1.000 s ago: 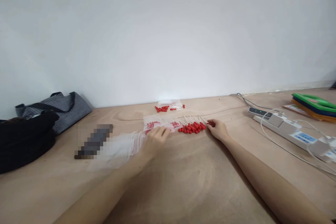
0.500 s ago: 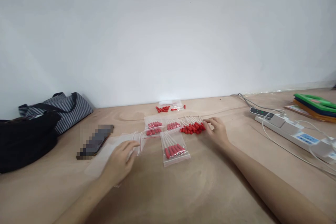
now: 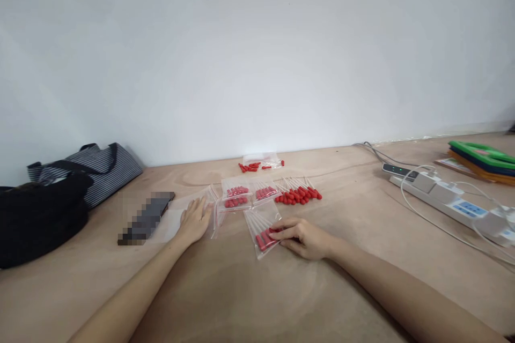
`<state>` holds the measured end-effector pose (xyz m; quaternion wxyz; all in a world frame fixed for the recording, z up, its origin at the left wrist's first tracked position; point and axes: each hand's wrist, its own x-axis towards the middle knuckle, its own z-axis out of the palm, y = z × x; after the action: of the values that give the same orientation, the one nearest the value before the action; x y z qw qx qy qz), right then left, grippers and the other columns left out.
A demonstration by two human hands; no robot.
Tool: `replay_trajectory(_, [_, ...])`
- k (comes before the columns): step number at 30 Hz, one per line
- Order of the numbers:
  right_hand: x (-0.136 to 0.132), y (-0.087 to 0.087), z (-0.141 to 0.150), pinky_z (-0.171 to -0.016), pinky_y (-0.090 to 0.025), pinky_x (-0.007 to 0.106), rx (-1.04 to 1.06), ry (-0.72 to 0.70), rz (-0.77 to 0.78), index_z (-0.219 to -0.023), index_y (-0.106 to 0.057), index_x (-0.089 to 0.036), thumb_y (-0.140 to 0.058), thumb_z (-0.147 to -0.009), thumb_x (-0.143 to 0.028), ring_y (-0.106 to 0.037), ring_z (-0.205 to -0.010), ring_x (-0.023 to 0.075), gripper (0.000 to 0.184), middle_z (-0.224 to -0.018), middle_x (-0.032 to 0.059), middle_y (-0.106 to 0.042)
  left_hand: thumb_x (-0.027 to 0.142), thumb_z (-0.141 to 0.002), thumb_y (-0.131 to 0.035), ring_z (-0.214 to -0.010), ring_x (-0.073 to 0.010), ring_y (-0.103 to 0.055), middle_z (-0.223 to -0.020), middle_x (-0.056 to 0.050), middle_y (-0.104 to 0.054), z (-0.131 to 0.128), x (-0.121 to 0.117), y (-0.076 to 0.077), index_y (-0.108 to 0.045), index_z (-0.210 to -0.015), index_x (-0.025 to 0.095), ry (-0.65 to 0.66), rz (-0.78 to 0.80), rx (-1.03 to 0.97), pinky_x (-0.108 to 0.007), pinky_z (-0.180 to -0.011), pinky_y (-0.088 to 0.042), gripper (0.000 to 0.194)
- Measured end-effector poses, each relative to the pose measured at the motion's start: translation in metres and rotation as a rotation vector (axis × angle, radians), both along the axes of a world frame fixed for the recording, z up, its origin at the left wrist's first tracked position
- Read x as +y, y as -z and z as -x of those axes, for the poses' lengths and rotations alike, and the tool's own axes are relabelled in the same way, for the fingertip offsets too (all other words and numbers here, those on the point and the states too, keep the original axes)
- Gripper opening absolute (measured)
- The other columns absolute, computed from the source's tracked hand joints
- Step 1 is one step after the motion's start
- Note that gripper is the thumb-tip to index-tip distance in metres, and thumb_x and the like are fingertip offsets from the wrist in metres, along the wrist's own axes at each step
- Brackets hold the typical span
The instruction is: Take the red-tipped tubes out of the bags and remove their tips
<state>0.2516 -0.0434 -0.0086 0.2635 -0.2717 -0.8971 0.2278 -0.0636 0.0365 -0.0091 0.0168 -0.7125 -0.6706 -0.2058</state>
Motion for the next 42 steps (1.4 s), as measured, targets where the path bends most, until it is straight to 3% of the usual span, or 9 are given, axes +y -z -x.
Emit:
replay_trajectory(4, [0.002, -0.004, -0.012, -0.093, -0.039, 0.031, 0.062, -0.116, 0.098, -0.098, -0.065, -0.023, -0.046, -0.073, -0.007, -0.056, -0.101, 0.0140, 0.035, -0.106, 0.0039, -0.063, 0.035, -0.086, -0.025, -0.118, -0.0209, -0.039, -0.121, -0.011, -0.050, -0.030, -0.013, -0.016, -0.049, -0.112, 0.014, 0.115, -0.145, -0.029, -0.040, -0.100, -0.030, 0.042])
replay_trajectory(8, [0.005, 0.000, -0.013, -0.095, -0.036, 0.036, 0.088, -0.063, 0.058, -0.089, -0.068, -0.025, -0.046, -0.070, -0.004, -0.053, -0.104, 0.0159, 0.036, -0.103, 0.0022, -0.064, 0.031, -0.085, -0.039, -0.113, -0.0186, -0.045, -0.118, -0.007, -0.054, -0.063, -0.056, -0.023, -0.052, -0.111, 0.021, 0.796, -0.070, -0.045, -0.036, -0.096, -0.038, 0.032])
replay_trajectory(11, [0.008, 0.005, -0.009, -0.087, -0.039, 0.037, 0.111, 0.195, -0.020, -0.091, -0.066, -0.023, -0.049, -0.071, -0.008, -0.053, -0.100, 0.0185, 0.030, -0.105, 0.0061, -0.061, 0.032, -0.082, -0.047, -0.118, -0.0197, -0.042, -0.128, -0.007, -0.047, -0.078, -0.079, -0.023, -0.043, -0.124, 0.023, 0.971, 0.093, -0.017, -0.036, -0.096, -0.039, 0.043])
replay_trajectory(15, [0.009, 0.005, -0.007, -0.075, -0.040, 0.034, 0.117, 0.587, 0.009, -0.079, -0.063, -0.017, -0.050, -0.076, -0.023, -0.054, -0.078, 0.0174, 0.014, -0.082, 0.0065, -0.062, 0.033, -0.083, -0.047, -0.114, -0.0195, -0.047, -0.122, -0.007, -0.053, -0.077, -0.084, -0.023, -0.046, -0.122, 0.023, 0.939, 0.169, -0.020, -0.038, -0.094, -0.041, 0.040])
replay_trajectory(17, [0.006, 0.001, -0.008, -0.073, -0.038, 0.034, 0.044, 0.650, 0.061, -0.065, -0.060, -0.017, -0.050, -0.077, -0.037, -0.052, -0.070, 0.0163, 0.025, -0.069, 0.0032, -0.060, 0.033, -0.083, -0.046, -0.113, -0.0194, -0.048, -0.122, -0.007, -0.054, -0.073, -0.081, -0.022, -0.048, -0.120, 0.022, 0.899, 0.184, -0.031, -0.038, -0.094, -0.041, 0.039])
replay_trajectory(21, [-0.007, -0.005, 0.000, -0.078, -0.032, 0.035, -0.076, 0.563, 0.161, -0.060, -0.061, -0.019, -0.054, -0.072, -0.050, -0.051, -0.073, 0.0168, 0.033, -0.067, 0.0003, -0.059, 0.031, -0.081, -0.049, -0.109, -0.0180, -0.051, -0.120, -0.007, -0.054, -0.071, -0.076, -0.023, -0.050, -0.117, 0.022, 0.870, 0.200, -0.084, -0.035, -0.092, -0.042, 0.037])
replay_trajectory(27, [-0.014, -0.004, 0.021, -0.083, -0.027, 0.039, -0.044, 0.572, 0.404, -0.058, -0.060, -0.018, -0.051, -0.074, -0.029, -0.054, -0.076, 0.0164, 0.021, -0.071, -0.0007, -0.062, 0.022, -0.079, -0.050, -0.094, -0.0164, -0.057, -0.103, -0.005, -0.061, -0.094, -0.073, -0.028, -0.057, -0.104, 0.020, 0.839, 0.154, -0.130, -0.033, -0.084, -0.046, 0.026])
replay_trajectory(30, [-0.014, -0.003, 0.025, -0.088, -0.020, 0.044, 0.010, 0.644, 0.500, -0.057, -0.059, -0.016, -0.055, -0.072, -0.031, -0.055, -0.072, 0.0153, 0.021, -0.070, -0.0014, -0.063, 0.017, -0.079, -0.049, -0.095, -0.0163, -0.056, -0.104, -0.006, -0.060, -0.105, -0.069, -0.025, -0.056, -0.106, 0.019, 0.828, 0.074, -0.157, -0.032, -0.084, -0.046, 0.028])
replay_trajectory(42, [-0.013, -0.003, 0.027, -0.089, -0.016, 0.042, 0.068, 0.693, 0.618, -0.053, -0.059, -0.015, -0.065, -0.056, -0.055, -0.052, -0.061, 0.0127, 0.040, -0.057, -0.0022, -0.063, 0.014, -0.083, -0.040, -0.093, -0.0168, -0.052, -0.102, -0.004, -0.060, -0.114, -0.058, -0.011, -0.063, -0.095, 0.026, 1.019, -0.273, 0.019, -0.035, -0.079, -0.043, 0.028])
